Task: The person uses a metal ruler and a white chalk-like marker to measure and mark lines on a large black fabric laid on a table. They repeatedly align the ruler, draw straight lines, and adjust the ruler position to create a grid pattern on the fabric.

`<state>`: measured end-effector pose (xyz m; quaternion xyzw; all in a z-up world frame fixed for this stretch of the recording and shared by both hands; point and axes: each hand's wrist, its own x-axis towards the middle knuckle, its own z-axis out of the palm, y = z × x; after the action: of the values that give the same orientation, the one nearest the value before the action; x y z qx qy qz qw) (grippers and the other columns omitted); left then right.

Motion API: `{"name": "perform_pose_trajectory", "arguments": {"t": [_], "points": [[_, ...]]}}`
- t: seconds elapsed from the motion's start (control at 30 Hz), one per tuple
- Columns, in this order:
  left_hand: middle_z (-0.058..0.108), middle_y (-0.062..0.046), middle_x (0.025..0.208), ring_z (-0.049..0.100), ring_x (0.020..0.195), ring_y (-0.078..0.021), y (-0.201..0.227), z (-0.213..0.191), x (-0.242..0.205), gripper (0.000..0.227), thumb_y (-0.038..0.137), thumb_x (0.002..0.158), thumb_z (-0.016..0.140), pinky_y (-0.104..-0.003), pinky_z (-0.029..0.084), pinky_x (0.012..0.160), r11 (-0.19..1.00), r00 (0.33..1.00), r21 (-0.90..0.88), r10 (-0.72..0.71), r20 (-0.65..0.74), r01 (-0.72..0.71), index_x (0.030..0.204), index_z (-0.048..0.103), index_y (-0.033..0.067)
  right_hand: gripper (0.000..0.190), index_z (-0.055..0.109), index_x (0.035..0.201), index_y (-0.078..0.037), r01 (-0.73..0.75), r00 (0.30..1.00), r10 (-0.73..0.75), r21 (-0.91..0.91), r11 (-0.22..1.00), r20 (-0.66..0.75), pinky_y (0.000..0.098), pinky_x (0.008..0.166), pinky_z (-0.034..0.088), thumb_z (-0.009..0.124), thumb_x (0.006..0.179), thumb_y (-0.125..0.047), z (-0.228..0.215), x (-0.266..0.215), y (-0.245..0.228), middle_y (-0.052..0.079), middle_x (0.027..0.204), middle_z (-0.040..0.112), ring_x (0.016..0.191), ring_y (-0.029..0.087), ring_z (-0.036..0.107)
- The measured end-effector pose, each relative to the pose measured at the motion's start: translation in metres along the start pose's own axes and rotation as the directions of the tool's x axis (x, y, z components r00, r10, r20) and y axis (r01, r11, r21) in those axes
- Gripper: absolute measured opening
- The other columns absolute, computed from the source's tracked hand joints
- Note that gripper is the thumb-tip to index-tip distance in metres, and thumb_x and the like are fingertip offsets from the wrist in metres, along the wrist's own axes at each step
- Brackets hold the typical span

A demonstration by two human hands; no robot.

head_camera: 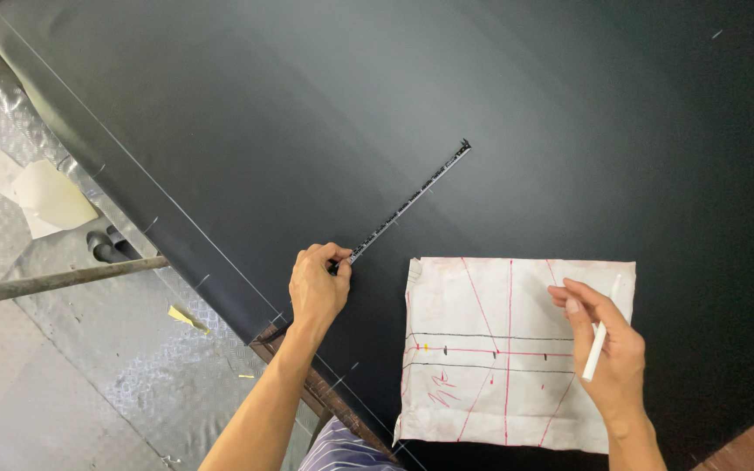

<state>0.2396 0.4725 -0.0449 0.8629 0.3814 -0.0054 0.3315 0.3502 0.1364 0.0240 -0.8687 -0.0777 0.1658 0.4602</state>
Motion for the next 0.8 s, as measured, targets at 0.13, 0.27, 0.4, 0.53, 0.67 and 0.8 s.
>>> {"name": "perform_pose_trajectory", "arguments": {"t": [0.13,0.27,0.4,0.53,0.67,0.8], "points": [[0.069,-0.002,0.087,0.063,0.089,-0.0217,0.003,-0.002,0.003,0.009,0.014,0.084,0.076,-0.039,0.052,0.081,0.999,0.999,0.021,-0.041,0.02,0.041,0.092,0.079,0.0127,0.027,0.066,0.128,0.002,0.068,0.998,-0.068,-0.025,0.997,-0.003,0.0322,0.09,0.06,0.053,0.107,-0.009,-0.001,0.019,-0.003,0.016,0.115,0.075,0.106,0.022,0.074],[0.069,-0.002,0.087,0.063,0.088,-0.0215,0.005,-0.003,0.004,0.009,0.014,0.084,0.076,-0.039,0.053,0.079,0.999,0.998,0.021,-0.051,0.02,0.051,0.091,0.08,0.0127,0.026,0.065,0.129,0.002,0.123,0.992,-0.123,0.031,0.992,-0.017,0.0316,0.089,0.06,0.053,0.108,-0.009,0.002,0.037,-0.007,0.016,0.115,0.075,0.105,0.022,0.074],[0.069,-0.001,0.088,0.064,0.089,-0.022,0.006,-0.001,0.004,0.008,0.015,0.083,0.076,-0.04,0.053,0.077,0.999,0.999,0.034,-0.032,-0.002,0.033,0.09,0.079,0.0118,0.027,0.064,0.13,0.003,0.176,0.984,-0.176,0.066,0.982,0.005,0.0314,0.09,0.06,0.052,0.109,-0.009,0.009,0.052,-0.012,0.015,0.115,0.075,0.105,0.022,0.074],[0.07,-0.002,0.086,0.063,0.089,-0.0241,0.007,-0.001,-0.002,0.008,0.014,0.083,0.076,-0.041,0.053,0.077,0.998,0.999,0.057,0.001,-0.044,0.002,0.09,0.078,0.011,0.028,0.065,0.129,0.002,0.147,0.988,-0.148,0.009,0.989,0.046,0.0303,0.088,0.059,0.053,0.107,-0.01,0.018,0.057,-0.015,0.014,0.114,0.076,0.103,0.02,0.074],[0.069,-0.003,0.086,0.064,0.088,-0.0245,0.01,-0.001,0.001,0.007,0.014,0.082,0.076,-0.041,0.053,0.076,0.998,0.997,0.063,0.034,-0.067,-0.029,0.089,0.078,0.0105,0.029,0.064,0.129,0.001,0.092,0.994,-0.099,0.137,0.986,0.045,0.03,0.091,0.058,0.053,0.106,-0.011,0.024,0.058,-0.014,0.013,0.115,0.075,0.103,0.019,0.073],[0.068,-0.003,0.084,0.064,0.086,-0.0235,0.008,0.0,0.001,0.006,0.015,0.085,0.076,-0.04,0.053,0.075,0.996,1.0,0.086,-0.011,-0.026,0.014,0.088,0.077,0.0105,0.029,0.065,0.13,0.0,0.069,0.995,-0.076,0.121,0.99,0.057,0.0306,0.091,0.057,0.053,0.106,-0.012,0.024,0.055,-0.008,0.012,0.114,0.076,0.104,0.019,0.073]]}}
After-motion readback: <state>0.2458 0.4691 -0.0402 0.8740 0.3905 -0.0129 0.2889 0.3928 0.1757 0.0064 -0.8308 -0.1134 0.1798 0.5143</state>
